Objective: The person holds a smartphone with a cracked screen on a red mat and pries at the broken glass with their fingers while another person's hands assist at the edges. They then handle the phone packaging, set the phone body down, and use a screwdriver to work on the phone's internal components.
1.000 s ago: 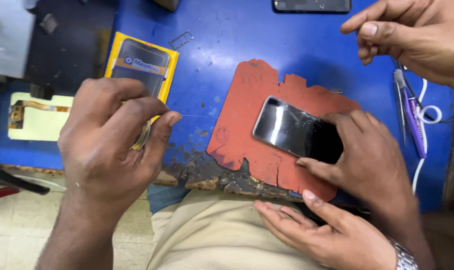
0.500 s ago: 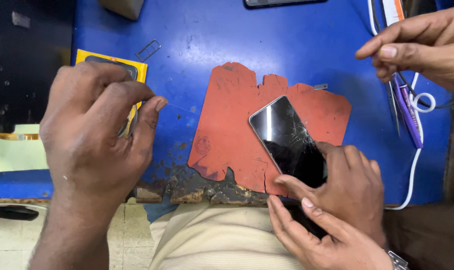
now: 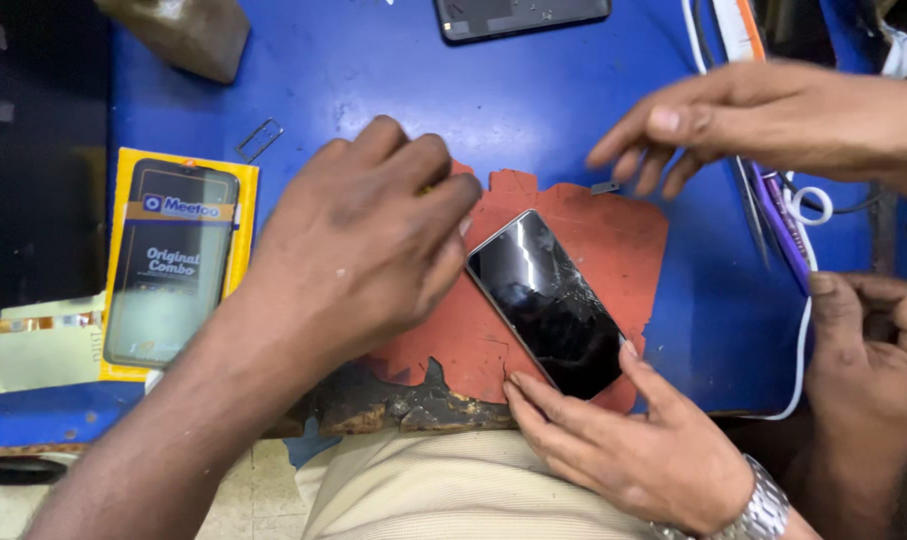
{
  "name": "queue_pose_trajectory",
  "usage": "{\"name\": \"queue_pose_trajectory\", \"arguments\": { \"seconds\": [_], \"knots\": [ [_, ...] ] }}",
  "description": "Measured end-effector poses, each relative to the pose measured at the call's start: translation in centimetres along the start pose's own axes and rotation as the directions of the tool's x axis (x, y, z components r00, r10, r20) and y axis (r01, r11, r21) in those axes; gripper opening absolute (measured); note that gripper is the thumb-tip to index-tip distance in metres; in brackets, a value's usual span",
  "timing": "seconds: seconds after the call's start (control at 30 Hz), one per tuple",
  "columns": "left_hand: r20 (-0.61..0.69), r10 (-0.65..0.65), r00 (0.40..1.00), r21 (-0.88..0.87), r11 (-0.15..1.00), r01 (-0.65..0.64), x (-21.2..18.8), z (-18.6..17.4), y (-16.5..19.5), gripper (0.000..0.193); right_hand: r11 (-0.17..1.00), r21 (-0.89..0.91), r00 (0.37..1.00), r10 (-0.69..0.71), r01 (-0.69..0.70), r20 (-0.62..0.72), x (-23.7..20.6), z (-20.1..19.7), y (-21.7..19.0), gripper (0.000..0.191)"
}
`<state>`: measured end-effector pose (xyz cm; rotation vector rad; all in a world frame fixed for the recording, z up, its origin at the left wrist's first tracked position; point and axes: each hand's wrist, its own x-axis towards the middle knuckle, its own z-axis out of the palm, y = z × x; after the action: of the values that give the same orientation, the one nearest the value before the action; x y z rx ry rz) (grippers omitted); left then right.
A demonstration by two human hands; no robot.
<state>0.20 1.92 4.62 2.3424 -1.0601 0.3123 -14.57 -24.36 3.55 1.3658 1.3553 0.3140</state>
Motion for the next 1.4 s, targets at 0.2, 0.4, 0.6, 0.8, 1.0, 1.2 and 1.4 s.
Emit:
{"name": "queue_pose_trajectory", "arguments": {
  "seconds": [0.2,0.4,0.6,0.8,1.0,1.2,1.4],
  "knots": [
    [0.043,0.048,0.998,0.057,0.997,-0.05,0.8,1.5,0.2,0.028,0.84,0.542,0.998,-0.051,0.019,0.044,0.8,0.0,2.4,0.085],
    [0.004,0.002,1.0,-0.16,0.987,-0.001,0.1,2.9,0.1,0.051,0.417,0.889,0.966,0.239,-0.192,0.096,0.5,0.2,1.9,0.073],
    [0.041,-0.071,0.997,-0.359,0.93,0.08,-0.4,3.5,-0.2,0.05,0.811,-0.578,0.995,-0.043,0.084,0.084,0.6,1.6,0.7,0.065],
    [-0.016,-0.039,0.999,-0.416,0.909,0.029,-0.4,3.5,0.0,0.045,0.772,-0.62,0.99,-0.089,0.14,0.113,0.2,1.6,0.6,0.071],
    [0.054,-0.098,0.994,-0.438,0.892,0.111,-0.5,3.5,-0.1,0.047,0.361,-0.92,0.988,-0.068,0.153,0.138,0.0,1.8,0.5,0.077],
    [0.053,-0.088,0.995,-0.404,0.909,0.102,-0.6,3.8,0.1,0.051,0.435,-0.88,0.981,-0.115,0.19,0.155,0.3,1.7,0.1,0.083],
    [0.079,-0.109,0.991,-0.364,0.922,0.13,-0.5,3.9,-0.1,0.057,0.424,-0.885,0.981,-0.055,0.192,0.186,-0.2,1.4,-0.5,0.08]
  ]
}}
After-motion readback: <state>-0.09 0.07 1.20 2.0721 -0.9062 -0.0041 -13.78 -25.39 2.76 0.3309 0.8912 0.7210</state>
